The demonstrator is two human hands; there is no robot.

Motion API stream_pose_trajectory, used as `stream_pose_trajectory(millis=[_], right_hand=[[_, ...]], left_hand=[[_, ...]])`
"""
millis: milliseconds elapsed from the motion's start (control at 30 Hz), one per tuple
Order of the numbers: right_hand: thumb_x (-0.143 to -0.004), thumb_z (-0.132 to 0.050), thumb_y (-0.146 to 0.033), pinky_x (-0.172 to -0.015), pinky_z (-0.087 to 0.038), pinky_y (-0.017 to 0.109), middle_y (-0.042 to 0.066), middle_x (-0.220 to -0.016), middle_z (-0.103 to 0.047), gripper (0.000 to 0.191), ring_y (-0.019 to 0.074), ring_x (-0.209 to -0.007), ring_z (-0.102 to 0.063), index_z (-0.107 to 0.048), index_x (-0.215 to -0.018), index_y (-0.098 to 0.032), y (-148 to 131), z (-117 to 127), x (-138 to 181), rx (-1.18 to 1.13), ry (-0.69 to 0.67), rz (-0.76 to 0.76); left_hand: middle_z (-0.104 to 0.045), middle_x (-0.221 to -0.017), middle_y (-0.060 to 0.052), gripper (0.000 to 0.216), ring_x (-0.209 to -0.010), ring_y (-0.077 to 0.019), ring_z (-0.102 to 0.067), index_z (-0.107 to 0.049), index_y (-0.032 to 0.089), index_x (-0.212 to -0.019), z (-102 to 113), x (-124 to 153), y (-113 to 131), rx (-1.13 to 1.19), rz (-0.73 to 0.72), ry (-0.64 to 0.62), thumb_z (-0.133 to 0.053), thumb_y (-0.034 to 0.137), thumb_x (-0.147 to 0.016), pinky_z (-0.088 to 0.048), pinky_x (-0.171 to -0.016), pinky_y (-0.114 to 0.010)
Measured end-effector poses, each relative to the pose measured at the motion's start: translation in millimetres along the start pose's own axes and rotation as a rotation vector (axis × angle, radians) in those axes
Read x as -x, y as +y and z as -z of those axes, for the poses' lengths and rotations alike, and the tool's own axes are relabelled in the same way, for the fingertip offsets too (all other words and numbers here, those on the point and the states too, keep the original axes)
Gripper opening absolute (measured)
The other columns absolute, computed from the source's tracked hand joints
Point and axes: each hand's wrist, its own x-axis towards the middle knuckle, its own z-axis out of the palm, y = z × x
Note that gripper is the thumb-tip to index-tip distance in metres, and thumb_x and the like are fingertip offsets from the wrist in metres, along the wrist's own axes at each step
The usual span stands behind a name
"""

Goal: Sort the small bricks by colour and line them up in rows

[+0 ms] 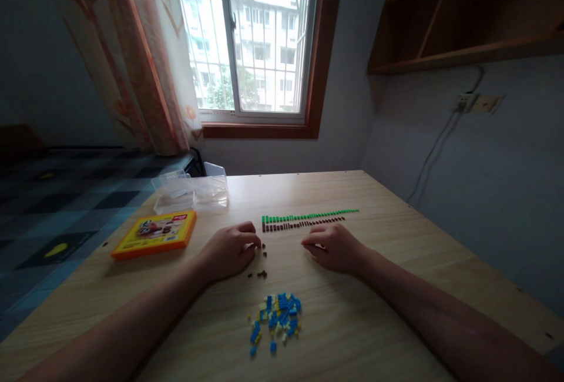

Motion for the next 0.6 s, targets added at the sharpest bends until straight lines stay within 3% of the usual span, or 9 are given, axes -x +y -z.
stream_pose_trajectory(millis=[133, 300, 600], right_hand=[[-0.092, -0.057, -0.018, -0.067, -0.043, 0.023, 0.003, -0.083, -0.072, 0.019, 0.0141, -0.073, -0.064, -0.075, -0.091, -0.022, 1, -2, 0, -0.003, -0.005, -0.001], [-0.094, -0.056, -0.024, -0.075, -0.047, 0.025, 0.005, -0.096, -0.072, 0.023, 0.0164, -0.084, -0.066, -0.073, -0.11, -0.023, -5, -3, -3, -0.01, -0.042, 0.011], [-0.098, -0.053, -0.026, -0.078, -0.044, 0.027, 0.006, -0.102, -0.067, 0.034, 0.0175, -0.088, -0.061, -0.066, -0.129, -0.029, -21, -5, -11, 0.048, -0.128, 0.046]], left_hand=[[-0.069, -0.094, -0.001, 0.036, -0.061, -0.0089, -0.059, -0.079, 0.031, -0.098, -1, -1, 0, 0.013, 0.004, -0.018, -0.052, 0.013, -0.082, -0.047, -0.061, -0.022], [-0.068, -0.096, 0.0, 0.041, -0.065, -0.0095, -0.061, -0.078, 0.035, -0.106, -4, -3, 1, 0.011, -0.026, -0.054, -0.051, 0.014, -0.083, -0.048, -0.064, -0.022], [-0.065, -0.1, -0.002, 0.045, -0.087, -0.0165, -0.066, -0.073, 0.039, -0.117, -7, -7, 8, -0.029, -0.078, -0.114, -0.05, 0.014, -0.087, -0.051, -0.079, -0.026]])
